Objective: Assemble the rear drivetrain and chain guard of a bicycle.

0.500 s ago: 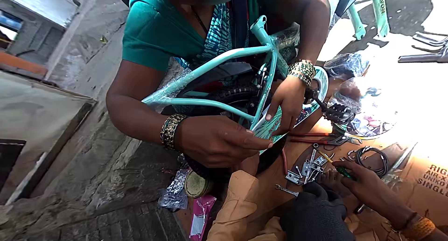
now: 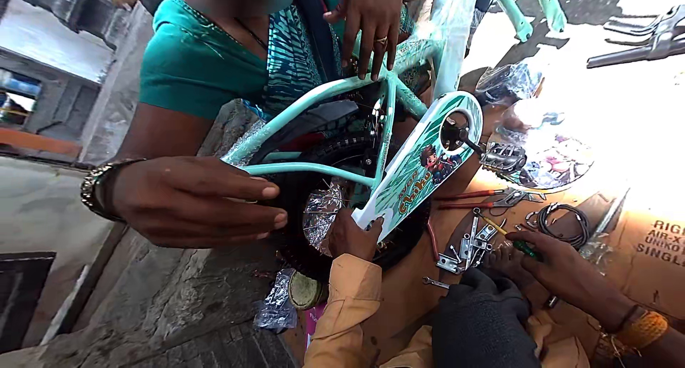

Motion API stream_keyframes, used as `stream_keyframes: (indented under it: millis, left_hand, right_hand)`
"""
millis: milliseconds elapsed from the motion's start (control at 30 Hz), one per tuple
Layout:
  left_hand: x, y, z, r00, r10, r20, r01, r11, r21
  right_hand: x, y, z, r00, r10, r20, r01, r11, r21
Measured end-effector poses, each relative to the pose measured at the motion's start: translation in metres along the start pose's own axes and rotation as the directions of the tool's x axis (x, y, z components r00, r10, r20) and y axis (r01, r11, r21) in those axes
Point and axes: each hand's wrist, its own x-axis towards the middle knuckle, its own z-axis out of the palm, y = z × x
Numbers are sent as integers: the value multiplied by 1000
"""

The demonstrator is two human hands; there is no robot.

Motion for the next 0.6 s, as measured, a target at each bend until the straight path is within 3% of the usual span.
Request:
stream_keyframes:
  millis: [267,500,600]
  left_hand:
    - [16,9,-15,985,49,168,-55,998,29]
    - [-5,19,16,998,55,-4,-54,995,81]
    - [-9,12,19,997,68,-28,-68,998,-13]
  right_hand:
    - [4,-7,6,998,-29,62,29,1000,1]
    - [6,-6,9,996,-62,62,63,998,-10]
    - [6,-3,7,997,-53,56,54,998,-14]
